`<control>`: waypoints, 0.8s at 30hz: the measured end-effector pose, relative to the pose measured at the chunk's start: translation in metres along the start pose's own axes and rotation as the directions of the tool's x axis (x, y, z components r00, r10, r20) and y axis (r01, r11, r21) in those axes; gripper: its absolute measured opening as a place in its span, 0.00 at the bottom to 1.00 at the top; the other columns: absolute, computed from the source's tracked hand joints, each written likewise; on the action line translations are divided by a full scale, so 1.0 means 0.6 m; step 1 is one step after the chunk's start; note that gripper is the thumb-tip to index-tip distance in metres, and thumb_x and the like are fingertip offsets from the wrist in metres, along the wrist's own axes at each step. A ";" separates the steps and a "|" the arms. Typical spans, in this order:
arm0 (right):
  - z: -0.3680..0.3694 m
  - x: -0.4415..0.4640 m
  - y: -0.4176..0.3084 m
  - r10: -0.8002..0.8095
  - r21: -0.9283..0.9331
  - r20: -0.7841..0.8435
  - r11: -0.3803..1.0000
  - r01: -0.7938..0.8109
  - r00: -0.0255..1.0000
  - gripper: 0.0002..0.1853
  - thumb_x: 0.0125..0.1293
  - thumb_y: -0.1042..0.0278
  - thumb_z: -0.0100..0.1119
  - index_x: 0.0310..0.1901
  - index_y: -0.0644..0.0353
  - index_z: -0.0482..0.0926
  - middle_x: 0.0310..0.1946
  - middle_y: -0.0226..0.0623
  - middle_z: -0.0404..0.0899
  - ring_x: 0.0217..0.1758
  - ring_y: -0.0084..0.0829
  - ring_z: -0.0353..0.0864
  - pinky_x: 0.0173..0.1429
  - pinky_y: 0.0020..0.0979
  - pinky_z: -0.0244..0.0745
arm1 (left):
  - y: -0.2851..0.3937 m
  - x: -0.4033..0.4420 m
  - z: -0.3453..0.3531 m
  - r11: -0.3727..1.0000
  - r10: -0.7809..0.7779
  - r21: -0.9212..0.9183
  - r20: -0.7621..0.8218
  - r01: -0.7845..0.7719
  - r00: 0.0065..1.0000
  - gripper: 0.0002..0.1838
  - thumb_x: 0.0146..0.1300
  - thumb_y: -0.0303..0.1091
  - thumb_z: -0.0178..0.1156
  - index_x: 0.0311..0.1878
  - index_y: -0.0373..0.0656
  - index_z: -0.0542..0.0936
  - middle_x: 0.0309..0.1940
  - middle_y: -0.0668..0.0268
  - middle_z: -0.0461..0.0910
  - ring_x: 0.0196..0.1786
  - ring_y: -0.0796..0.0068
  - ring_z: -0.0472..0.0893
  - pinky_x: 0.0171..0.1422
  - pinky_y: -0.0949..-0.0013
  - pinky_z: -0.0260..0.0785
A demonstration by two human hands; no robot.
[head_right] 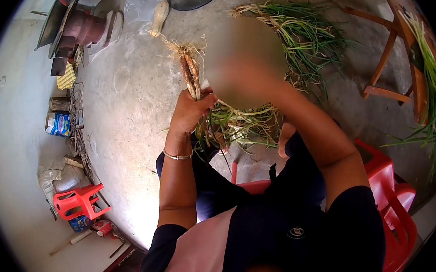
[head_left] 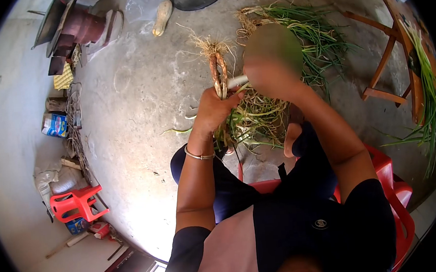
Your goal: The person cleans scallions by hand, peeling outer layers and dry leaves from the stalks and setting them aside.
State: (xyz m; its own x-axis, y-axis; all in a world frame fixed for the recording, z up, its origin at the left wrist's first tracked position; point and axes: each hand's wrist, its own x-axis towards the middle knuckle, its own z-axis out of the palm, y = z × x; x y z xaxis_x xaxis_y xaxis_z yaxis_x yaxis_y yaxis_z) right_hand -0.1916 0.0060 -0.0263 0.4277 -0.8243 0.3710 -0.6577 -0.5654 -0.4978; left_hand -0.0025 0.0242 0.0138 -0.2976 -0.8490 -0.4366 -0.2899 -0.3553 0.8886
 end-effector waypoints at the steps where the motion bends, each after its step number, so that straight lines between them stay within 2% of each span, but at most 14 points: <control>1: 0.001 0.001 0.013 0.000 -0.001 -0.001 1.000 0.000 1.000 0.06 0.56 0.73 0.54 0.36 0.60 0.73 0.27 0.33 0.77 0.24 0.37 0.75 0.31 0.35 0.70 | 0.002 -0.002 0.000 1.000 0.001 0.000 0.001 -0.001 1.000 0.06 0.53 0.30 0.61 0.32 0.37 0.80 0.18 0.73 0.73 0.23 0.86 0.69 0.26 0.79 0.59; 3: -0.005 0.008 0.024 0.091 0.368 0.011 0.926 -0.088 0.996 0.16 0.59 0.64 0.56 0.48 0.58 0.73 0.41 0.33 0.75 0.40 0.27 0.75 0.45 0.30 0.71 | 0.004 -0.006 -0.002 0.999 0.031 -0.017 0.013 -0.031 0.999 0.09 0.56 0.33 0.61 0.33 0.37 0.80 0.17 0.74 0.71 0.21 0.87 0.66 0.24 0.79 0.56; 4: -0.015 0.008 0.022 0.090 0.368 0.011 0.926 -0.088 0.996 0.16 0.59 0.64 0.56 0.48 0.58 0.73 0.41 0.33 0.75 0.40 0.27 0.75 0.45 0.30 0.71 | 0.004 -0.006 -0.002 0.999 0.032 -0.018 0.013 -0.031 0.999 0.09 0.56 0.33 0.61 0.33 0.37 0.80 0.17 0.74 0.71 0.21 0.87 0.66 0.24 0.79 0.56; 5: -0.030 0.009 0.021 0.317 0.645 0.076 0.707 -0.289 0.945 0.10 0.63 0.66 0.51 0.44 0.59 0.71 0.33 0.30 0.73 0.30 0.22 0.72 0.33 0.25 0.66 | 0.004 -0.006 -0.001 0.996 0.028 -0.084 -0.004 -0.029 1.000 0.09 0.57 0.34 0.60 0.33 0.37 0.80 0.17 0.75 0.70 0.20 0.87 0.65 0.24 0.78 0.55; 6: -0.042 0.013 0.018 0.491 0.829 0.208 0.370 -0.419 0.846 0.06 0.66 0.67 0.45 0.40 0.60 0.68 0.26 0.27 0.72 0.20 0.17 0.69 0.21 0.21 0.61 | 0.005 -0.005 -0.003 0.988 0.026 -0.149 -0.020 -0.029 0.999 0.10 0.58 0.35 0.60 0.34 0.37 0.81 0.16 0.75 0.69 0.19 0.87 0.63 0.23 0.78 0.54; 8: -0.050 0.015 0.021 0.464 0.803 0.120 0.475 -0.361 0.878 0.06 0.67 0.67 0.44 0.38 0.59 0.67 0.25 0.27 0.69 0.19 0.12 0.64 0.19 0.16 0.54 | -0.003 -0.001 -0.006 0.990 0.089 -0.108 -0.021 -0.091 0.996 0.10 0.59 0.36 0.60 0.34 0.37 0.81 0.15 0.76 0.68 0.19 0.87 0.62 0.23 0.78 0.53; 10: -0.069 0.017 0.026 0.548 0.905 0.181 0.233 -0.356 0.817 0.05 0.66 0.67 0.45 0.37 0.58 0.67 0.23 0.24 0.65 0.17 0.13 0.58 0.19 0.16 0.52 | -0.004 0.001 -0.007 0.986 0.152 -0.067 -0.018 -0.152 0.988 0.10 0.59 0.36 0.59 0.34 0.38 0.81 0.14 0.77 0.67 0.18 0.87 0.61 0.22 0.78 0.52; 11: -0.076 0.019 0.029 0.584 0.907 0.175 0.218 -0.361 0.793 0.04 0.66 0.68 0.46 0.37 0.57 0.67 0.22 0.23 0.63 0.17 0.13 0.55 0.19 0.16 0.50 | -0.004 0.000 -0.008 0.990 0.118 -0.070 -0.041 -0.121 0.992 0.10 0.59 0.36 0.59 0.34 0.38 0.81 0.14 0.77 0.66 0.18 0.87 0.60 0.22 0.78 0.51; 16: -0.093 0.010 0.078 0.624 0.828 0.008 0.435 -0.355 0.782 0.03 0.65 0.70 0.48 0.39 0.57 0.69 0.22 0.22 0.63 0.20 0.13 0.57 0.21 0.16 0.50 | -0.006 -0.002 -0.017 0.988 0.057 -0.137 -0.061 -0.065 0.996 0.10 0.59 0.36 0.59 0.33 0.37 0.81 0.13 0.78 0.65 0.17 0.88 0.59 0.21 0.79 0.50; 18: -0.117 0.009 0.074 0.748 0.948 0.013 0.201 -0.245 0.663 0.03 0.65 0.70 0.49 0.38 0.58 0.71 0.21 0.22 0.62 0.21 0.13 0.57 0.21 0.17 0.50 | -0.005 -0.003 -0.020 0.978 0.055 -0.196 -0.085 -0.071 0.995 0.10 0.59 0.35 0.60 0.36 0.36 0.79 0.13 0.77 0.64 0.16 0.88 0.59 0.20 0.82 0.50; 19: -0.116 0.002 0.086 0.746 0.887 -0.009 0.314 -0.340 0.666 0.06 0.63 0.68 0.52 0.39 0.59 0.75 0.22 0.21 0.63 0.23 0.11 0.59 0.22 0.17 0.50 | -0.006 -0.002 -0.020 0.978 0.061 -0.194 -0.089 -0.077 0.994 0.10 0.59 0.35 0.60 0.36 0.36 0.79 0.13 0.77 0.64 0.16 0.88 0.59 0.20 0.82 0.50; 20: -0.106 -0.001 0.092 0.741 0.888 -0.013 0.317 -0.333 0.672 0.06 0.63 0.68 0.52 0.39 0.59 0.75 0.22 0.21 0.63 0.23 0.11 0.59 0.22 0.17 0.50 | -0.008 0.001 -0.019 0.966 0.052 -0.249 -0.108 -0.077 0.993 0.10 0.59 0.34 0.60 0.36 0.36 0.79 0.13 0.76 0.64 0.16 0.88 0.60 0.19 0.82 0.50; 22: -0.078 -0.007 0.094 0.544 0.588 -0.104 0.709 -0.390 0.832 0.10 0.61 0.68 0.56 0.42 0.61 0.77 0.24 0.20 0.66 0.25 0.10 0.61 0.23 0.16 0.51 | -0.008 0.004 -0.016 0.951 0.048 -0.297 -0.130 -0.085 0.990 0.10 0.58 0.34 0.60 0.37 0.36 0.79 0.14 0.76 0.65 0.16 0.88 0.60 0.19 0.82 0.50; 24: -0.057 -0.005 0.064 0.504 0.661 -0.092 0.676 -0.325 0.859 0.12 0.58 0.68 0.58 0.44 0.60 0.78 0.24 0.20 0.69 0.23 0.09 0.61 0.23 0.16 0.53 | -0.008 0.008 -0.008 0.942 0.058 -0.316 -0.168 -0.110 0.984 0.10 0.57 0.33 0.62 0.36 0.36 0.80 0.15 0.76 0.69 0.16 0.89 0.61 0.19 0.83 0.47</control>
State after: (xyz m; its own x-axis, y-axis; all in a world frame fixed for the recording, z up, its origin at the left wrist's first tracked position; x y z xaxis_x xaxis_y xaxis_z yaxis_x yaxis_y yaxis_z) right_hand -0.2395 -0.0124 -0.0196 -0.0213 -0.9899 0.1404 -0.1740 -0.1346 -0.9755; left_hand 0.0019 0.0200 0.0085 -0.1567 -0.9220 -0.3540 0.0469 -0.3650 0.9298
